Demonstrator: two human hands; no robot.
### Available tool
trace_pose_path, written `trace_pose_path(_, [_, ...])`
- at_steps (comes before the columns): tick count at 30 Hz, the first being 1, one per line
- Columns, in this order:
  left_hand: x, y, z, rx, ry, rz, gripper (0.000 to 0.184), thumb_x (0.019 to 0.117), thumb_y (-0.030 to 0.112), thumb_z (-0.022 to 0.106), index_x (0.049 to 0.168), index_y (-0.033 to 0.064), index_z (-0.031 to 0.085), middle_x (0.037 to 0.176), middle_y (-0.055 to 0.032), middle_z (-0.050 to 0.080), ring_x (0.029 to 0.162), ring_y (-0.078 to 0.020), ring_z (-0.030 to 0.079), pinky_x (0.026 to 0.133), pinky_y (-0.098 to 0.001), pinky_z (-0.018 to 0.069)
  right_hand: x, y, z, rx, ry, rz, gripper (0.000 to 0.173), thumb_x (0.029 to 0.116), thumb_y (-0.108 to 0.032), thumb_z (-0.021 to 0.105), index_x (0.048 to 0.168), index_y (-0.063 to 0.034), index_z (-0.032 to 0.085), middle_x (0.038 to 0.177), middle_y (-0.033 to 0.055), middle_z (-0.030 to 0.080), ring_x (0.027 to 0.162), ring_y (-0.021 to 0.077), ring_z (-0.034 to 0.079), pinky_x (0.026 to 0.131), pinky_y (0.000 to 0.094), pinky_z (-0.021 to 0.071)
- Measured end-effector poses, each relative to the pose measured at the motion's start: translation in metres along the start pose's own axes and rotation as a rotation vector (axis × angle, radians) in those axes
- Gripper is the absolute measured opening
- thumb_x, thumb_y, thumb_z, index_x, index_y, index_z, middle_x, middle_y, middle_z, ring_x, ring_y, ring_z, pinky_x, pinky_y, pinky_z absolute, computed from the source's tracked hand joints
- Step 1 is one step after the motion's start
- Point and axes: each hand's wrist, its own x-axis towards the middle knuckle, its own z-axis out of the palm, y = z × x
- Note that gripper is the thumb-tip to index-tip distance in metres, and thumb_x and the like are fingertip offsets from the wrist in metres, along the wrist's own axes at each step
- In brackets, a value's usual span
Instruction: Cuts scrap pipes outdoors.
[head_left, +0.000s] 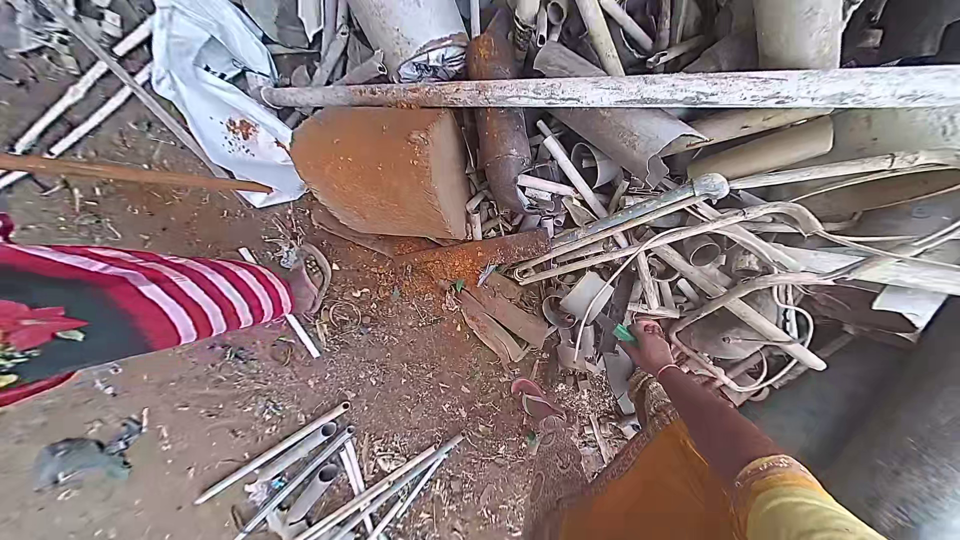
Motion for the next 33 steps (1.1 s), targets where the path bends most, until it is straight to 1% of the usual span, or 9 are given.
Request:
trace_pose_path(5, [-0.023,0.061,-0.047,-0.112,0.363,0.194,0.082,0.0919,0.012,0.074,0.154,-0.0139,0.028,0.156,-0.0369,0.035,0.143,-0.0442,0.045,0.119,-0.0451,0.0382,-0.103,-0.047,-0.010,0.158,0.039,-0.399,0.048,0.0987,-0.036,0.065,0.131,-0.0004,0.065,0.105,0.0258,0.073,0.099,0.0457,0.071,0.089,0.0654,0.0522])
trace_pose_path(10, [-0.084,0.105,-0.120,-0.285,0.971,0.430,0.125,0.0673,0.007,0.089,0.157,-0.0158,0.004,0.165,-0.0387,0.003,0.155,-0.0500,0.013,0.127,-0.0492,0.0182,-0.240,-0.130,-0.056,0.224,-0.010,-0.575,0.048,0.0998,-0.035,0.063,0.132,0.0000,0.063,0.103,0.0234,0.073,0.094,0.0409,0.072,0.086,0.0615,0.0545])
trace_pose_path(13, [-0.147,0.115,-0.152,-0.277,1.115,0.585,0.123,0.0638,0.000,0.088,0.156,-0.0180,0.008,0.164,-0.0407,0.008,0.153,-0.0512,0.020,0.124,-0.0501,0.0262,-0.319,-0.165,-0.086,0.209,-0.010,-0.674,0.046,0.0999,-0.032,0.062,0.134,-0.0012,0.062,0.101,0.0229,0.073,0.093,0.0410,0.071,0.083,0.0618,0.0543])
trace_pose_path(15, [-0.187,0.124,-0.166,-0.291,1.165,0.661,0.119,0.0651,-0.002,0.087,0.156,-0.0174,0.012,0.161,-0.0417,0.018,0.146,-0.0503,0.038,0.114,-0.0496,0.0418,-0.360,-0.182,-0.111,0.218,-0.033,-0.723,0.046,0.0996,-0.029,0.062,0.135,-0.0005,0.060,0.104,0.0232,0.072,0.095,0.0395,0.071,0.086,0.0602,0.0542])
trace_pose_path(18, [-0.236,0.126,-0.178,-0.330,1.192,0.718,0.120,0.0649,0.006,0.093,0.158,-0.0123,0.019,0.160,-0.0380,0.026,0.133,-0.0459,0.053,0.104,-0.0478,0.0517,-0.412,-0.197,-0.149,0.233,-0.074,-0.725,0.046,0.1012,-0.023,0.059,0.140,-0.0002,0.054,0.109,0.0231,0.069,0.097,0.0365,0.069,0.089,0.0563,0.0537])
trace_pose_path(23, [-0.303,0.140,-0.191,-0.371,1.052,0.775,0.124,0.0647,0.012,0.096,0.159,-0.0083,0.018,0.160,-0.0347,0.027,0.141,-0.0410,0.046,0.112,-0.0441,0.0462,-0.493,-0.217,-0.221,-0.312,0.225,-0.518,0.063,0.0993,-0.002,0.052,0.159,-0.0042,0.031,0.139,0.0271,0.055,0.118,0.0448,0.063,0.093,0.0597,0.0528])
trace_pose_path(26, [-0.329,0.151,-0.189,-0.303,1.082,0.829,0.120,0.0620,0.013,0.097,0.156,-0.0084,0.026,0.158,-0.0337,0.033,0.145,-0.0411,0.041,0.117,-0.0459,0.0397,-0.530,-0.216,-0.237,-0.542,0.335,-0.456,0.063,0.0993,0.000,0.052,0.159,-0.0024,0.032,0.133,0.0303,0.059,0.112,0.0489,0.065,0.087,0.0617,0.0534])
trace_pose_path(30, [-0.337,0.170,-0.183,-0.386,1.104,0.956,0.117,0.0620,0.008,0.095,0.154,-0.0121,0.026,0.156,-0.0360,0.033,0.146,-0.0417,0.038,0.119,-0.0458,0.0352,-0.559,-0.208,-0.252,-0.592,0.167,-0.640,0.045,0.1047,-0.014,0.053,0.147,-0.0019,0.046,0.121,0.0298,0.064,0.113,0.0500,0.064,0.088,0.0661,0.0504])
trace_pose_path(33, [-0.332,0.176,-0.176,-0.546,1.071,1.058,0.117,0.0615,0.002,0.093,0.153,-0.0138,0.023,0.154,-0.0346,0.036,0.143,-0.0359,0.042,0.117,-0.0399,0.0387,-0.556,-0.202,-0.271,-0.601,0.254,-0.608,0.046,0.1038,-0.014,0.054,0.147,-0.0006,0.045,0.119,0.0306,0.065,0.112,0.0502,0.064,0.088,0.0653,0.0504])
